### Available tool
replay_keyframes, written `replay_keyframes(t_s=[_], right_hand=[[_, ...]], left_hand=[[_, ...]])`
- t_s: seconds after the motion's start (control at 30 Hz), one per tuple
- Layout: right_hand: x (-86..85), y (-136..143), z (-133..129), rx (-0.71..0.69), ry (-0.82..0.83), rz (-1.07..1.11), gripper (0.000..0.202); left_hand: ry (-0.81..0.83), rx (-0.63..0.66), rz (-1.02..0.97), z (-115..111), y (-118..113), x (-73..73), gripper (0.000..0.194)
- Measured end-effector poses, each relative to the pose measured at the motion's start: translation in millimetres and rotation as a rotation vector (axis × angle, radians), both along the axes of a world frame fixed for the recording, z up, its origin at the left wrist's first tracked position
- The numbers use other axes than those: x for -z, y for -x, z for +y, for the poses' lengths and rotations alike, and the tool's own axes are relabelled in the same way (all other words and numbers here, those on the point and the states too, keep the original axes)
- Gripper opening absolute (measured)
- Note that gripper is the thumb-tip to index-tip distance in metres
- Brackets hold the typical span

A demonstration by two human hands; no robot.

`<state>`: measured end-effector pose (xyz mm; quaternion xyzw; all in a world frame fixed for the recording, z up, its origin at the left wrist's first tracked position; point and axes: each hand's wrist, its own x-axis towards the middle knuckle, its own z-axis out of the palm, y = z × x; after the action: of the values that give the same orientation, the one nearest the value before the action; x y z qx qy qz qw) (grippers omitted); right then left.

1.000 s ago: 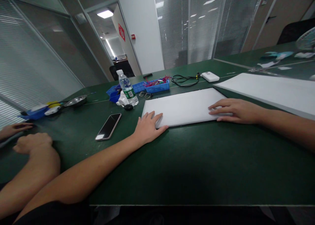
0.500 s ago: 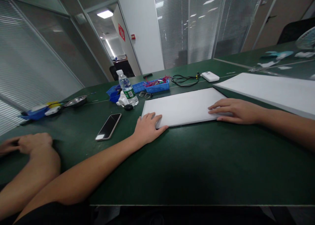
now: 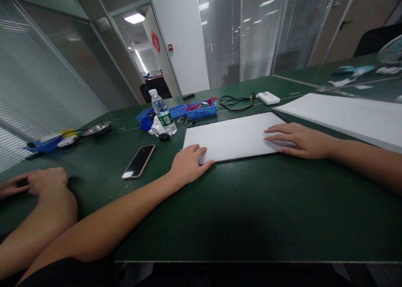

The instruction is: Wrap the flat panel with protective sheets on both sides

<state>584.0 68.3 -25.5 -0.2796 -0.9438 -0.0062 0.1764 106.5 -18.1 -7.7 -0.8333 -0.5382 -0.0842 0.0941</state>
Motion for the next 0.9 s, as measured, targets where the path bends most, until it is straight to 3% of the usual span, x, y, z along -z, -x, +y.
replay_keyframes(t_s=[0.27,0.53,0.9], right_hand=[[10.6,-7.2,9.1,0.045,0.037,-0.005,0.063],[26.3,-18.7,19.1,0.287,0.103,-0.053,0.072],[39.3,-25.4,26.5,0.325,0.090,-0.039,0.072]], left_hand=[[-0.011,0.008,-0.002,-0.7,0.6,0.6,0.067],[0.006,-0.005,-0.052,5.8,4.5,11.7,0.074],[0.136,-0.029,-0.063,8.0,4.2,8.1,0.081]])
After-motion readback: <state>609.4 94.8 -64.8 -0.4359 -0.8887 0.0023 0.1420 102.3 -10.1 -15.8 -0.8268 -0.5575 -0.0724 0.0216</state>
